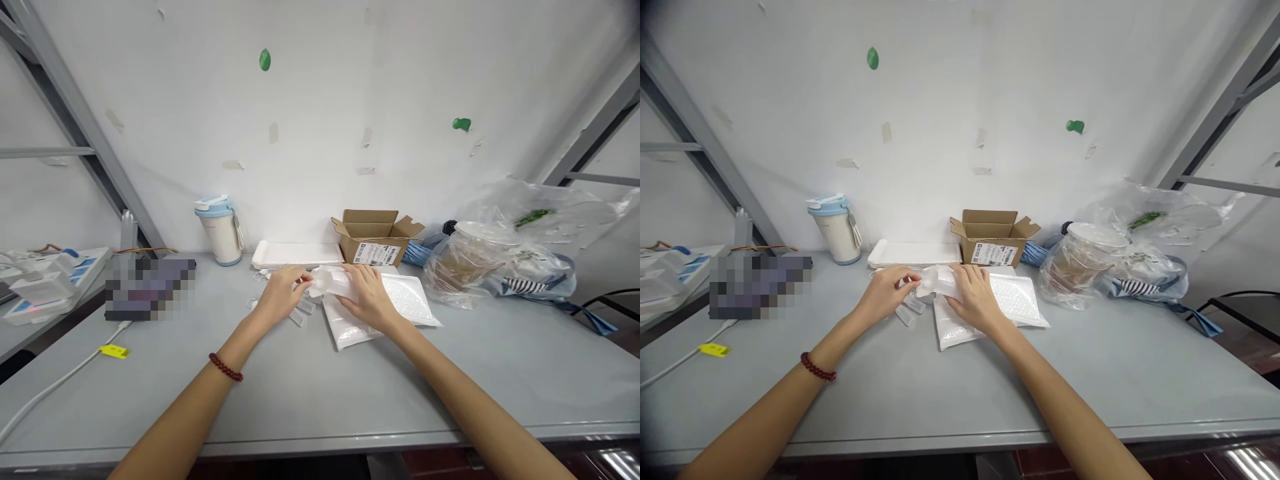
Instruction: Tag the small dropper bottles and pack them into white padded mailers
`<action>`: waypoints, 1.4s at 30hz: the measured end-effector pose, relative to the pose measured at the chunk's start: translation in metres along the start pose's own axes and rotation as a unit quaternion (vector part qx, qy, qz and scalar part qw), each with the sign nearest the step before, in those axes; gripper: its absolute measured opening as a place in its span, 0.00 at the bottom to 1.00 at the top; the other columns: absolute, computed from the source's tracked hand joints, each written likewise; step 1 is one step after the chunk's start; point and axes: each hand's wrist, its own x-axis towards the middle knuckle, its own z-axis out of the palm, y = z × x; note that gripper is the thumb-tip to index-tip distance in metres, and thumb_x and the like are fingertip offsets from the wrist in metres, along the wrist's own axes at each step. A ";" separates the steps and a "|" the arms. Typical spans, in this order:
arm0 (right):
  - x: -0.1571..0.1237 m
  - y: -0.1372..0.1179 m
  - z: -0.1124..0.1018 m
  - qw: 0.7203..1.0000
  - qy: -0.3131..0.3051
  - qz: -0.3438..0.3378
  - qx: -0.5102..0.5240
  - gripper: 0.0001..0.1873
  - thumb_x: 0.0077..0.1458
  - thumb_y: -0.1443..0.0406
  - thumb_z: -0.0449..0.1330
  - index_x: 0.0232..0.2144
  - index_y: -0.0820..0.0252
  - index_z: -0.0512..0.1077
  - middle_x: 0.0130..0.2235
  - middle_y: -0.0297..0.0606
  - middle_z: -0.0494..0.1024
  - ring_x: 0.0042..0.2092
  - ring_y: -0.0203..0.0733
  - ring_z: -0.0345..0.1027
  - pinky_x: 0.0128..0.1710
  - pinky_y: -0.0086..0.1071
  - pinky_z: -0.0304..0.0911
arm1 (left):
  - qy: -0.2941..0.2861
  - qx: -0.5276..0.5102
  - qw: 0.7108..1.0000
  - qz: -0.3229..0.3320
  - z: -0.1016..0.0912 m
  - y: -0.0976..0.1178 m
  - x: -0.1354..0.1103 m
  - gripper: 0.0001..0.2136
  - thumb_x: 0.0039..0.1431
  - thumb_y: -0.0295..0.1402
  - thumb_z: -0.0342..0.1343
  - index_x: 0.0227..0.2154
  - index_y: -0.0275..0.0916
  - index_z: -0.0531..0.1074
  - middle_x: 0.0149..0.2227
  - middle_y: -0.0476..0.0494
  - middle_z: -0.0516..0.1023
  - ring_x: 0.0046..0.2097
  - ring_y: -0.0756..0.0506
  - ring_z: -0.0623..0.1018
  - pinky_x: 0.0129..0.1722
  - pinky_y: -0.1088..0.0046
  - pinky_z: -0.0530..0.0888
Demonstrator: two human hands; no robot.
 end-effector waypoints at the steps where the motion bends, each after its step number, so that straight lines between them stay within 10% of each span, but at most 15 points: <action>1: 0.000 0.000 0.000 1.000 0.002 -0.003 0.001 0.27 0.52 0.62 0.58 0.53 0.61 0.57 0.49 0.47 0.69 0.50 0.53 0.59 0.48 0.44 0.54 | -0.002 -0.010 1.000 0.000 0.004 0.002 -0.001 0.06 0.55 0.27 0.52 0.29 0.40 0.74 0.32 0.46 0.79 0.34 0.47 0.73 0.35 0.70 0.69; 14: 0.003 0.005 -0.007 0.999 0.038 0.009 0.002 0.24 0.54 0.61 0.56 0.53 0.58 0.58 0.48 0.46 0.70 0.48 0.52 0.61 0.46 0.44 0.55 | -0.030 0.003 0.991 -0.131 -0.011 -0.006 0.002 0.12 0.49 0.33 0.53 0.37 0.38 0.73 0.39 0.43 0.78 0.38 0.43 0.74 0.40 0.66 0.70; 22: 0.003 0.012 -0.010 0.998 0.047 0.032 -0.012 0.24 0.53 0.60 0.57 0.51 0.60 0.59 0.47 0.46 0.70 0.48 0.52 0.61 0.46 0.44 0.55 | -0.179 0.044 0.981 -0.063 -0.012 -0.007 -0.004 0.12 0.47 0.27 0.49 0.34 0.39 0.75 0.38 0.42 0.78 0.42 0.41 0.74 0.41 0.65 0.70; 42: 0.003 0.010 -0.009 0.999 0.037 0.030 -0.009 0.25 0.53 0.60 0.56 0.53 0.60 0.58 0.48 0.47 0.70 0.49 0.53 0.61 0.47 0.45 0.54 | -0.181 0.070 0.981 0.005 -0.006 -0.016 -0.007 0.14 0.48 0.23 0.45 0.31 0.39 0.74 0.33 0.41 0.76 0.41 0.40 0.72 0.39 0.65 0.70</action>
